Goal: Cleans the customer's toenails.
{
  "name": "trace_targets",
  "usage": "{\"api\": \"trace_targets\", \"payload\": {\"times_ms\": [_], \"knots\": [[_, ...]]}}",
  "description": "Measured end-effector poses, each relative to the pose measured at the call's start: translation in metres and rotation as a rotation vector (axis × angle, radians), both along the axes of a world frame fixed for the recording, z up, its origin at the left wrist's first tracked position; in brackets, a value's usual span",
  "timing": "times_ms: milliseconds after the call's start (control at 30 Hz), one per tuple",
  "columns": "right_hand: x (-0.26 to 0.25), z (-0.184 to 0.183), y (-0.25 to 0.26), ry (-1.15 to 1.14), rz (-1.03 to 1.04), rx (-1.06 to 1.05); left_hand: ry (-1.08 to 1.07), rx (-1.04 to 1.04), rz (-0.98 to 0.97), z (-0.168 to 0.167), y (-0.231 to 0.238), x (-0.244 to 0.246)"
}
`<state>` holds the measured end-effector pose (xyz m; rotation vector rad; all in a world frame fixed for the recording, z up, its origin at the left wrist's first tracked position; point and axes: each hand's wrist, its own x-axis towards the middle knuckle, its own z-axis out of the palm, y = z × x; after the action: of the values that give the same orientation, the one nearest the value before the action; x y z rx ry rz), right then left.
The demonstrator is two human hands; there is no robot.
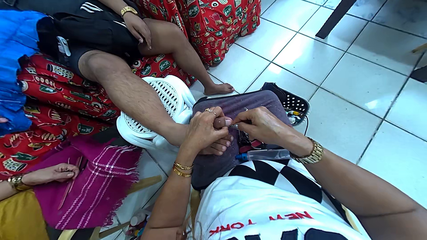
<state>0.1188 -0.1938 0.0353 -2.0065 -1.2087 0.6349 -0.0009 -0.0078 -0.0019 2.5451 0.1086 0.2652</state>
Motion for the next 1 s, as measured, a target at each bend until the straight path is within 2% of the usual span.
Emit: {"api": "trace_targets", "payload": {"times_ms": [133,267,367,467,667,767,867,933,1000], "knots": [[0.0,-0.002,0.002,-0.044,-0.003,0.005,0.001,-0.008,0.002,0.0,0.0,0.001],[0.007,-0.021,0.0,-0.191,0.115,0.203,0.018,-0.019,0.009,0.002,0.0,-0.001],[0.013,-0.027,-0.002,-0.216,0.175,0.293,0.017,-0.02,0.009,0.002,0.0,0.0],[0.012,-0.021,-0.005,-0.14,0.138,0.253,0.017,-0.021,0.006,0.002,0.0,0.0],[0.004,-0.005,-0.002,0.119,0.004,0.033,-0.008,-0.003,0.008,0.0,-0.001,0.0],[0.002,-0.008,0.001,0.042,0.003,0.062,0.009,-0.006,0.005,0.001,0.0,0.0],[0.007,-0.019,0.0,-0.09,0.159,0.19,0.026,-0.02,0.008,0.002,0.0,0.0],[0.009,-0.021,-0.003,-0.083,0.208,0.205,0.03,-0.028,0.012,0.003,0.0,-0.001],[0.009,-0.02,-0.006,-0.003,0.158,0.184,0.028,-0.031,0.012,0.003,-0.001,-0.001]]}}
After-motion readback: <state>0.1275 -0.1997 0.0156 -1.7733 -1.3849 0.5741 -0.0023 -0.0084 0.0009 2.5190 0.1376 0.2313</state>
